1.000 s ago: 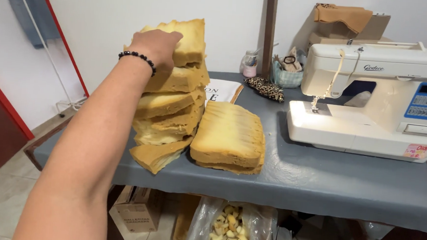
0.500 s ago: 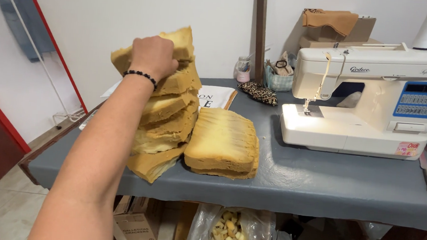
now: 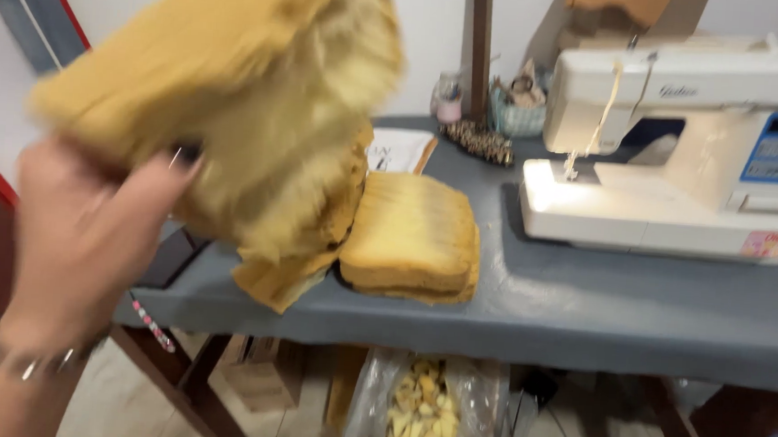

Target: Cutting a large block of yellow foam into small pieces using a knife and collecting them in a plastic bag.

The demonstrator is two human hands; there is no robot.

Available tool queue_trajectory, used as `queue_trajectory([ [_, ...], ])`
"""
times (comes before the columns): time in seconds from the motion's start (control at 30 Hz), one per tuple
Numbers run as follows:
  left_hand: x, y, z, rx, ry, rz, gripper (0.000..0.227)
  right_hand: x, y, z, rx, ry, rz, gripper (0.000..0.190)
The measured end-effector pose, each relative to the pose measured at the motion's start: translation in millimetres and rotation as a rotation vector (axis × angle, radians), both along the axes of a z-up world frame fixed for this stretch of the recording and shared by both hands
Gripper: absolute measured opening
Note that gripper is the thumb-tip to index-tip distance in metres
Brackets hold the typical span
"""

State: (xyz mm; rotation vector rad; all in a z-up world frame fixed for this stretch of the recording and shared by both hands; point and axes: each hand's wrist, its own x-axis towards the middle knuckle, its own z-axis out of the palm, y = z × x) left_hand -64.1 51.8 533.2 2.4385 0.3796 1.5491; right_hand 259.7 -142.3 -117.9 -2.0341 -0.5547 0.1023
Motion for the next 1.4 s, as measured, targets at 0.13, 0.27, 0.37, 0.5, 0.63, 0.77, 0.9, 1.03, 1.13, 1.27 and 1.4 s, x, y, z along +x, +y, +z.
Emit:
queue_trajectory([
  [0.13,-66.6,22.1,-136.2,-0.238,0.192,0.175,0.04,-24.2,-34.3,26.6,-0.047,0.039,0.069,0.028],
  [0.27,-50.2,-6.0,-241.4,-1.103,0.167,-0.131,0.033,-47.9,-60.5,89.4,0.151,0.009,0.333,0.024],
  [0.37,-14.6,-7.3,-348.7,-1.417,-0.288,-0.529,0.037,-65.2,-71.0,105.2,0.264,0.212,0.397,0.028],
  [0.5,-17.7,7.9,-467.7,-1.534,-0.297,-0.456,0.035,-85.1,-57.8,140.0,0.366,0.377,0.49,0.037],
  [0.63,5.5,0.2,-483.6,-1.675,-0.098,-0.493,0.035,-82.6,-43.4,140.7,0.458,0.523,0.492,0.056],
  [0.77,12.1,2.4,-499.8,-1.785,0.01,-0.445,0.033,-98.6,-22.5,162.0,0.49,0.663,0.469,0.054],
  [0.9,16.7,2.7,-491.4,-1.795,0.076,-0.386,0.04,-101.9,-17.1,144.4,0.508,0.752,0.367,0.045],
  [1.03,21.6,-4.7,-465.7,-1.743,0.068,-0.361,0.044,-96.0,-19.9,123.5,0.528,0.771,0.263,0.032],
  [1.13,15.7,-10.2,-464.4,-1.721,0.124,-0.368,0.052,-96.5,-17.3,128.9,0.54,0.78,0.229,0.032],
  [1.27,9.1,-18.5,-459.8,-1.648,0.246,-0.432,0.062,-93.9,-17.5,128.2,0.58,0.856,0.201,0.038],
  [1.4,7.1,-26.2,-443.3,-1.551,0.275,-0.442,0.065,-85.0,-23.7,96.3,0.576,0.864,0.209,0.038],
])
